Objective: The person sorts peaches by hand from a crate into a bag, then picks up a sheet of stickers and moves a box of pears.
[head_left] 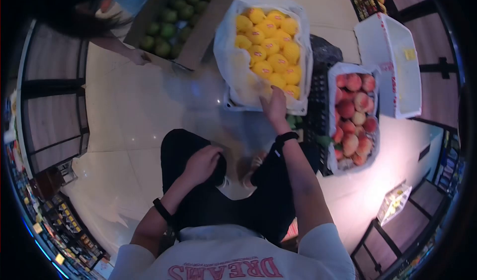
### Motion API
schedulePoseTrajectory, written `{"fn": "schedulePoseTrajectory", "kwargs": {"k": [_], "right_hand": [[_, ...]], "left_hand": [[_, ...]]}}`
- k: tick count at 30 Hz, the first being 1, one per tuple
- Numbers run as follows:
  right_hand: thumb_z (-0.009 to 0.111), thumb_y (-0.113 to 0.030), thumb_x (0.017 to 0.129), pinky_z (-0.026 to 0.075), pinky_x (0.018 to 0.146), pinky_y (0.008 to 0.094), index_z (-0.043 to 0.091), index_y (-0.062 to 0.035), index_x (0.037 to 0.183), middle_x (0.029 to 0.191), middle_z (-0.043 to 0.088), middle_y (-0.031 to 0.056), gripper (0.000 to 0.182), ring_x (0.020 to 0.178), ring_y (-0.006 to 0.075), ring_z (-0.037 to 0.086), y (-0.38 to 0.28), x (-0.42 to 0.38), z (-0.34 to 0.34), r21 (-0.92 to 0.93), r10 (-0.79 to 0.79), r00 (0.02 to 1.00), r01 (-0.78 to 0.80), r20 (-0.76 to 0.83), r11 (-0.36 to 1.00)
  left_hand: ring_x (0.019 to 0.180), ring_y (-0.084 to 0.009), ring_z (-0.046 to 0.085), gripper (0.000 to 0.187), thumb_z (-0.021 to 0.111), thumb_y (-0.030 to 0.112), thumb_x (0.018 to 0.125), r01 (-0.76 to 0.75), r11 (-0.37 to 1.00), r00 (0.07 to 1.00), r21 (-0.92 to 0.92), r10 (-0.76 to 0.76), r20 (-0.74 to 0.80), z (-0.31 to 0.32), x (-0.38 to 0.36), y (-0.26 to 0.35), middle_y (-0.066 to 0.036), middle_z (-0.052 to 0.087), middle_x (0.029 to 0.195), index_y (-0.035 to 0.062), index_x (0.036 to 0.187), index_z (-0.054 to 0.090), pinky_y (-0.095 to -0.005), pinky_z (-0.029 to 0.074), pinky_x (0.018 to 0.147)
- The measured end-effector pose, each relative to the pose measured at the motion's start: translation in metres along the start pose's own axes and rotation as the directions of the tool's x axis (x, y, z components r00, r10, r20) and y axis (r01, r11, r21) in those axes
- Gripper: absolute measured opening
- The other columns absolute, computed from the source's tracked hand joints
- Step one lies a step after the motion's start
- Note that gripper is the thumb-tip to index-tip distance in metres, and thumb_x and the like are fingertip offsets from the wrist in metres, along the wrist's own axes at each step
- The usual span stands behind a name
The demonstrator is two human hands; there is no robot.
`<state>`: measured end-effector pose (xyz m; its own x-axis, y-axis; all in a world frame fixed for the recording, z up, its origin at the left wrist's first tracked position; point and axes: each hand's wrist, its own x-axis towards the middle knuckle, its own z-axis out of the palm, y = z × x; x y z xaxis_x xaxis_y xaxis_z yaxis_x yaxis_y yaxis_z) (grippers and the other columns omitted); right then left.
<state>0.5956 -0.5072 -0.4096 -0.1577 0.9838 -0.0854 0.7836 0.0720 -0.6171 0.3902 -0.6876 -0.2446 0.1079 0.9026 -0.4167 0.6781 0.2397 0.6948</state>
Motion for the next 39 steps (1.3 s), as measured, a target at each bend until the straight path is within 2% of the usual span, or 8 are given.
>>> {"fn": "schedulePoseTrajectory", "kwargs": {"k": [6, 12, 18, 21, 24, 29, 36, 39], "right_hand": [[0.067, -0.038, 0.073, 0.042, 0.086, 0.0467, 0.045, 0.0009, 0.119, 0.117, 0.044, 0.0317, 0.064, 0.105, 0.0415, 0.049, 0.035, 0.036, 0.06, -0.382, -0.125, 0.991, 0.095, -0.053, 0.919], [0.063, -0.029, 0.074, 0.049, 0.067, 0.0473, 0.046, 0.0004, 0.117, 0.098, 0.057, 0.026, 0.055, 0.071, 0.0408, 0.06, 0.043, 0.026, 0.059, -0.255, -0.054, 0.996, 0.07, 0.068, 0.964], [0.054, -0.013, 0.074, 0.05, 0.053, 0.0423, 0.053, -0.0007, 0.106, 0.065, 0.059, 0.0116, 0.034, 0.063, 0.0329, 0.062, 0.011, -0.011, 0.055, -0.119, -0.431, 0.826, 0.5, 0.362, 0.858], [0.051, -0.011, 0.076, 0.049, 0.049, 0.0391, 0.054, 0.0007, 0.103, 0.064, 0.06, 0.0118, 0.03, 0.063, 0.0293, 0.064, 0.015, -0.05, 0.081, -0.268, -0.578, 0.728, 0.679, 0.369, 0.683], [0.054, -0.012, 0.073, 0.049, 0.05, 0.0396, 0.054, 0.002, 0.112, 0.07, 0.061, 0.0107, 0.042, 0.056, 0.0261, 0.061, 0.006, -0.068, 0.092, -0.438, -0.453, 0.815, 0.577, 0.362, 0.69], [0.056, -0.014, 0.073, 0.049, 0.049, 0.0401, 0.057, -0.0004, 0.103, 0.071, 0.063, 0.0093, 0.034, 0.057, 0.0269, 0.062, -0.013, -0.063, 0.084, -0.221, -0.655, 0.572, 0.811, 0.494, 0.541], [0.061, -0.02, 0.077, 0.05, 0.055, 0.0392, 0.06, -0.0038, 0.09, 0.076, 0.064, 0.0141, 0.021, 0.065, 0.03, 0.063, -0.031, -0.031, 0.061, -0.287, -0.422, 0.576, 0.768, 0.7, 0.572], [0.058, -0.023, 0.082, 0.05, 0.06, 0.0354, 0.063, -0.0034, 0.082, 0.07, 0.063, 0.0108, 0.02, 0.063, 0.0236, 0.063, -0.066, -0.007, 0.035, 0.01, -0.524, 0.811, 0.54, 0.261, 0.842]], "left_hand": [[0.084, -0.0317, 0.057, 0.018, 0.054, 0.01, 0.084, -0.249, 0.954, 0.959, 0.166, 0.267, -0.094, 0.049, 0.049, -0.059, -0.013, 0.056, 0.089, 0.0054, 0.101, 0.056, -0.0388, 0.047, 0.073], [0.084, -0.0315, 0.056, 0.018, 0.054, 0.01, 0.084, -0.272, 0.939, 0.958, 0.213, 0.286, -0.038, 0.063, 0.058, -0.068, -0.012, 0.055, 0.088, 0.0069, 0.102, 0.056, -0.0387, 0.046, 0.073], [0.084, -0.0312, 0.056, 0.017, 0.053, 0.01, 0.084, -0.285, 0.928, 0.952, 0.241, 0.304, -0.041, 0.053, 0.05, -0.067, -0.012, 0.055, 0.088, 0.007, 0.101, 0.056, -0.0387, 0.046, 0.074], [0.084, -0.0312, 0.056, 0.018, 0.054, 0.01, 0.083, -0.295, 0.917, 0.95, 0.268, 0.311, -0.019, 0.057, 0.054, -0.074, -0.012, 0.055, 0.088, 0.0074, 0.101, 0.056, -0.0388, 0.046, 0.074], [0.084, -0.0313, 0.056, 0.018, 0.055, 0.01, 0.082, -0.291, 0.916, 0.952, 0.276, 0.305, -0.011, 0.058, 0.059, -0.075, -0.011, 0.056, 0.089, 0.0077, 0.1, 0.057, -0.0388, 0.046, 0.074], [0.083, -0.0312, 0.057, 0.019, 0.055, 0.01, 0.082, -0.252, 0.927, 0.954, 0.277, 0.286, -0.087, 0.052, 0.057, -0.079, -0.011, 0.056, 0.088, 0.008, 0.101, 0.057, -0.0389, 0.046, 0.073], [0.08, -0.0167, 0.06, 0.017, 0.053, 0.005, 0.087, -0.112, 0.988, 0.921, -0.106, 0.064, -0.385, 0.006, 0.046, -0.098, -0.008, 0.058, 0.091, 0.0033, 0.102, 0.059, -0.0259, 0.048, 0.071], [0.078, -0.0121, 0.059, 0.017, 0.051, 0.005, 0.088, -0.132, 0.849, 0.842, -0.512, -0.177, -0.51, -0.017, 0.024, -0.145, -0.007, 0.061, 0.091, -0.0001, 0.103, 0.059, -0.025, 0.049, 0.071]]}}
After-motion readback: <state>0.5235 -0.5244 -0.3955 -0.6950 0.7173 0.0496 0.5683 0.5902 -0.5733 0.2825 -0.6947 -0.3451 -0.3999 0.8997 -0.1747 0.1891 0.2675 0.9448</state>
